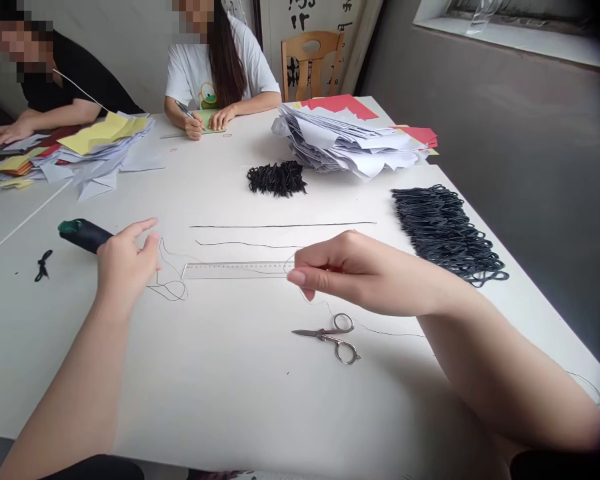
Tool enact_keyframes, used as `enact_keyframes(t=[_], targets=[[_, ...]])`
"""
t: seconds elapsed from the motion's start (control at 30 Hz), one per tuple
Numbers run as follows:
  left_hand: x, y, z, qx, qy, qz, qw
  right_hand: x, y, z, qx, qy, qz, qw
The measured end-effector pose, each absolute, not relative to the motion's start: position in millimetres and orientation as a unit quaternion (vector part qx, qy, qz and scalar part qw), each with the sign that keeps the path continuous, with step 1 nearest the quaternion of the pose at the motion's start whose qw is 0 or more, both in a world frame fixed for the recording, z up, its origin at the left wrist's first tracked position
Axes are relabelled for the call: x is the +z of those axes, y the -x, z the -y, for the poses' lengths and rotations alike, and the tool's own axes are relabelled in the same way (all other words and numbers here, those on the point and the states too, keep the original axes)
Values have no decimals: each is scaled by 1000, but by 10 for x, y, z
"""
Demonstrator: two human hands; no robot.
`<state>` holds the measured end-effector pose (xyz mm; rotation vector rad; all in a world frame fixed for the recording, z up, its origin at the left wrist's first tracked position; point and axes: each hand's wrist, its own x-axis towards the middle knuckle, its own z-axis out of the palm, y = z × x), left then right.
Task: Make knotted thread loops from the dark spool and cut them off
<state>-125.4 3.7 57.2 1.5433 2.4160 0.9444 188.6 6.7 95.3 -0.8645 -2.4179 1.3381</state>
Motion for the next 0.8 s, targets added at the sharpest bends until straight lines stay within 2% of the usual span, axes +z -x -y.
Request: enact_keyframes(t=[0.03, 0.1, 0.17, 0.23, 0.27, 0.33, 0.4, 0.47, 0.5, 0.57, 0.63, 0.7, 0.77, 0.8], targets=[[558, 1160, 11, 322, -526, -780, 107, 909, -1850, -67, 463, 302, 826, 112], [519, 887, 143, 332, -585, -671, 312, 788, -1750, -59, 477, 304, 820, 84], [484, 630, 261, 247, -625, -555, 489, 680, -1662, -49, 494, 297, 815, 63], [471, 533, 303, 166, -625, -511, 566, 635, -1630, -45, 498, 291, 815, 58], [473, 570, 287, 167, -617, -528, 560, 642, -1640, -47, 493, 292, 817, 60], [486, 807, 185, 245, -590, -609, 469, 702, -1699, -63, 472, 304, 825, 73], [492, 1171, 37, 321, -554, -709, 295, 785, -1772, -87, 454, 321, 827, 89], [482, 1501, -88, 272, -531, -796, 101, 841, -1817, -106, 448, 331, 826, 90], [474, 1604, -124, 231, -540, -808, 46, 849, -1821, -111, 447, 331, 827, 83], [462, 1628, -122, 213, -566, -797, 1, 819, -1789, -104, 444, 327, 832, 57], [462, 1416, -31, 268, -606, -748, 19, 739, -1719, -80, 442, 323, 836, 36], [456, 1070, 115, 310, -624, -696, 177, 632, -1636, -50, 439, 319, 839, 31], [406, 730, 256, 267, -654, -567, 425, 527, -1567, -31, 430, 323, 842, 29], [356, 598, 306, 241, -649, -513, 508, 487, -1542, -28, 424, 327, 845, 22]])
